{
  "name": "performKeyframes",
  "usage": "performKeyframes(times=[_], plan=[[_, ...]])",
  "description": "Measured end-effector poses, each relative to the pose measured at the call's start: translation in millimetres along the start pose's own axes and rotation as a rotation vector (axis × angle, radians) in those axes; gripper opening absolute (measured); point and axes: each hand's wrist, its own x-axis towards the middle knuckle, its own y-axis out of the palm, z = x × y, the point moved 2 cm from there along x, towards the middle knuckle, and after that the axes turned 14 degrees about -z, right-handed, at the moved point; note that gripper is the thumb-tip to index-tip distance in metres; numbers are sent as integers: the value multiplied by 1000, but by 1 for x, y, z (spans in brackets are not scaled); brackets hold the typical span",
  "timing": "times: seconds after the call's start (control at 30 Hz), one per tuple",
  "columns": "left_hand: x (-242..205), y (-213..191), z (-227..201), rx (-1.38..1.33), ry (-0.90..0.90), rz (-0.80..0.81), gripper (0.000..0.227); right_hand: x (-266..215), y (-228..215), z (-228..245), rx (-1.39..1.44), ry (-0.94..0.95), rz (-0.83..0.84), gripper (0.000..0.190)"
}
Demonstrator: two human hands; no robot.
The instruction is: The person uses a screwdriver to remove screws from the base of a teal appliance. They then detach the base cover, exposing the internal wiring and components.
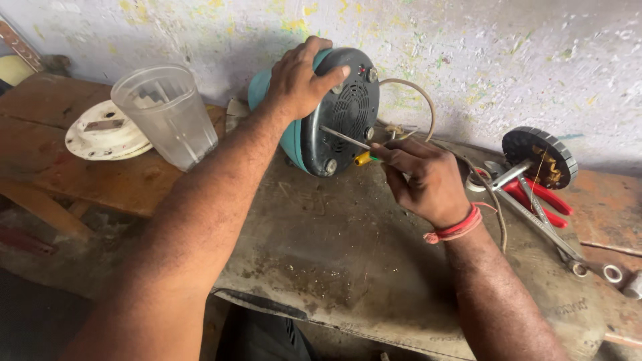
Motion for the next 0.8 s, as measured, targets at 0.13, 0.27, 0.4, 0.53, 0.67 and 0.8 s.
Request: performKeyframes(times=[0.13, 0.27, 0.4, 0.53, 0.67, 0.8], plan=[[3, 3, 1, 22, 35, -14, 72, 23, -5, 16, -96, -105, 72, 31], [2, 2, 3, 12, 17, 2, 70, 36, -9, 30, -194, -272, 127, 37], [1, 1, 0, 18, 49, -23, 69, 42, -9, 30, -284, -386, 207, 39], [-2, 0, -2, 6, 65, -41, 67, 37, -5, 31, -315, -499, 212, 35], [-5, -3, 0, 0, 41, -25, 66, 28, -2, 34, -334, -650, 169, 28], [-6, -3, 0, -13, 49, -30, 66, 26, 1, 32, -276, -584, 109, 26]])
